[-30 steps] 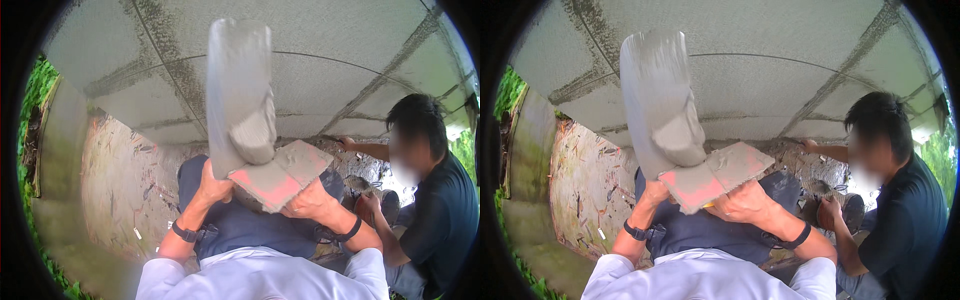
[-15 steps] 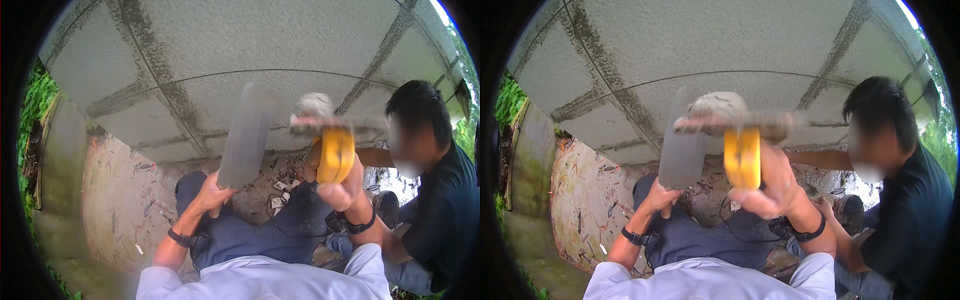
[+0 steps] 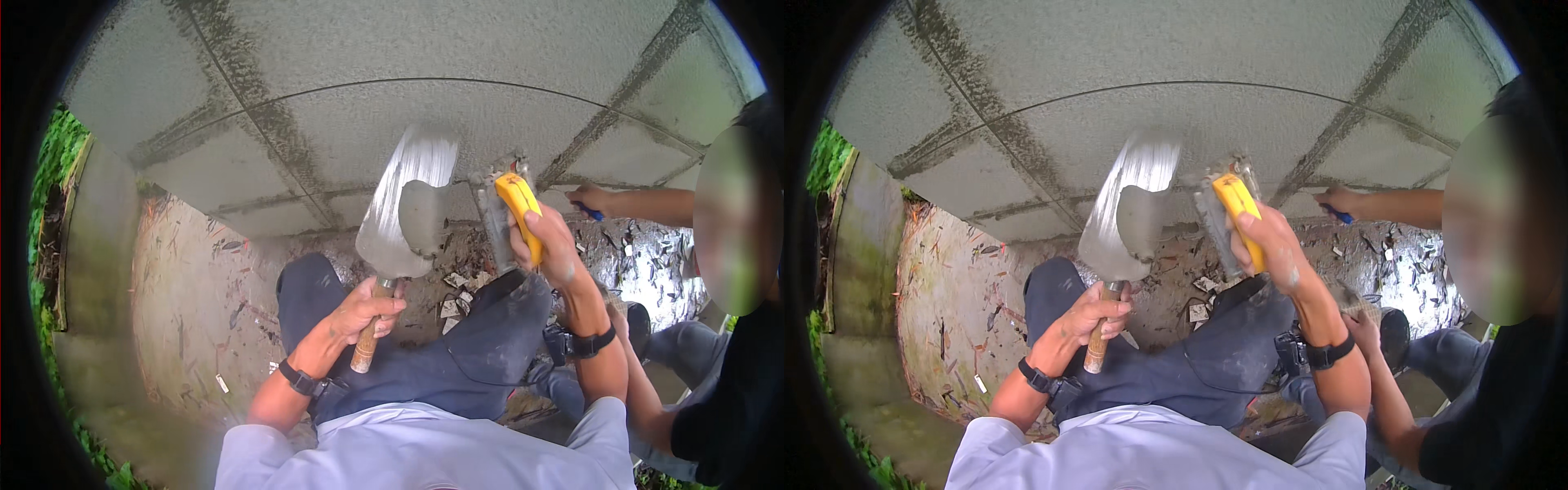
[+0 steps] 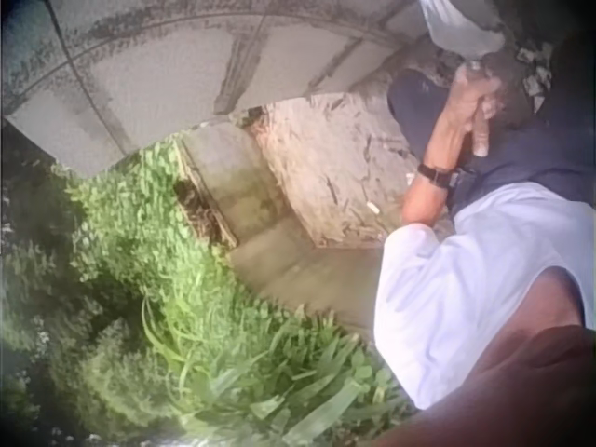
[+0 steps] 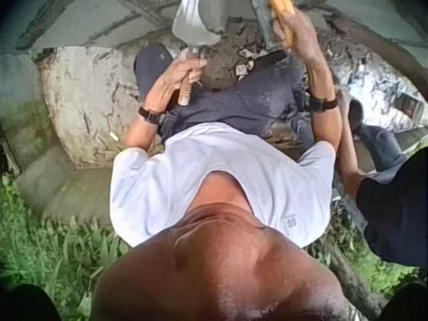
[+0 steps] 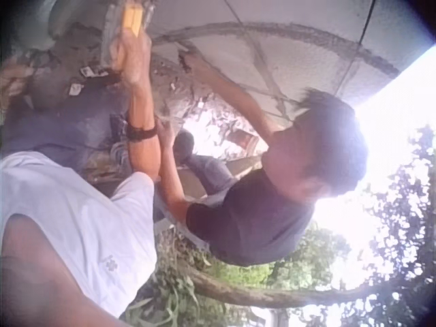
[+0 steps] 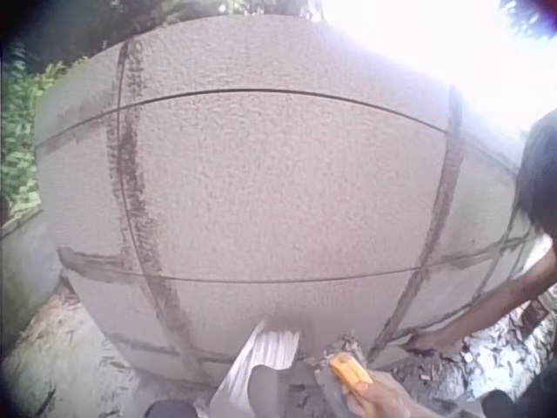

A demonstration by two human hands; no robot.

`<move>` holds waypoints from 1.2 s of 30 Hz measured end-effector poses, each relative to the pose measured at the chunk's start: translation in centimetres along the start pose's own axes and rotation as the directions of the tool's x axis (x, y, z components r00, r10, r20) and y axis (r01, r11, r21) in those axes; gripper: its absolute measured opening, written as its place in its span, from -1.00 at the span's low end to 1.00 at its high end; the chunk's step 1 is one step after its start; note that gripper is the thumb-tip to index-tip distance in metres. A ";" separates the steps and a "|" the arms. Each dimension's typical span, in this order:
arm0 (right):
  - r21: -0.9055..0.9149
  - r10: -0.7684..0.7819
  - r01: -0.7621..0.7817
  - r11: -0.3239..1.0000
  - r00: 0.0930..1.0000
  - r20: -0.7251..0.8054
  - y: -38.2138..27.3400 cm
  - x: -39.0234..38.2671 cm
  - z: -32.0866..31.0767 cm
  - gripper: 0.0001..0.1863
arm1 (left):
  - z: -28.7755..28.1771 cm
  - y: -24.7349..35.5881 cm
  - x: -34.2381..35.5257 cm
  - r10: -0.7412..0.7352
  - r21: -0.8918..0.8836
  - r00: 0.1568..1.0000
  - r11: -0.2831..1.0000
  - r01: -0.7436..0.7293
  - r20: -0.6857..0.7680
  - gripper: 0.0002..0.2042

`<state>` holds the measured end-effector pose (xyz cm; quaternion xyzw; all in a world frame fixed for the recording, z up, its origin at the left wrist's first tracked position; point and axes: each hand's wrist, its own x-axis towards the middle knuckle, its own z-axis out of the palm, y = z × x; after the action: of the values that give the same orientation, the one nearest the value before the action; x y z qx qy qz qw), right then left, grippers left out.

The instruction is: Applying mortar or plaster to a tiled wall surface using a trowel and a plastering hawk.

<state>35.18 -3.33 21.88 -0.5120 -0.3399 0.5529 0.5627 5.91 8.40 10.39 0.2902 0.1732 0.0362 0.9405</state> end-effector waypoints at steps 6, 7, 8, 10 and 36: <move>-0.875 -0.075 0.288 0.388 0.957 0.282 -4.0 0.1 3.7 -0.57 | 0.9 0.0 1.1 -0.009 0.231 0.986 0.972 0.048 -0.165 -0.77; -0.915 -0.048 0.268 0.302 0.963 0.266 -4.1 0.4 3.7 -0.58 | 1.1 0.0 1.4 0.012 0.319 0.987 0.947 0.040 -0.160 -0.77; -0.918 -0.045 0.257 0.301 0.966 0.256 -4.2 0.3 3.5 -0.58 | 1.2 0.0 1.6 0.033 0.404 0.988 0.914 0.032 -0.154 -0.77; -0.955 -0.104 0.251 0.157 0.966 0.237 -4.5 0.3 2.8 -0.57 | 2.0 1.0 1.8 0.068 0.471 0.983 0.882 0.020 -0.169 -0.78; -0.944 -0.242 -0.064 -0.323 0.970 0.017 18.0 8.7 -28.5 -0.63 | -4.4 -4.9 -7.3 0.314 0.449 0.743 0.893 -0.019 -0.591 -0.74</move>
<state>58.60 -3.04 -3.86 -0.7755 -0.6291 -0.0498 -0.0167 -2.63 5.48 6.54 0.4667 0.4645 0.1828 0.7301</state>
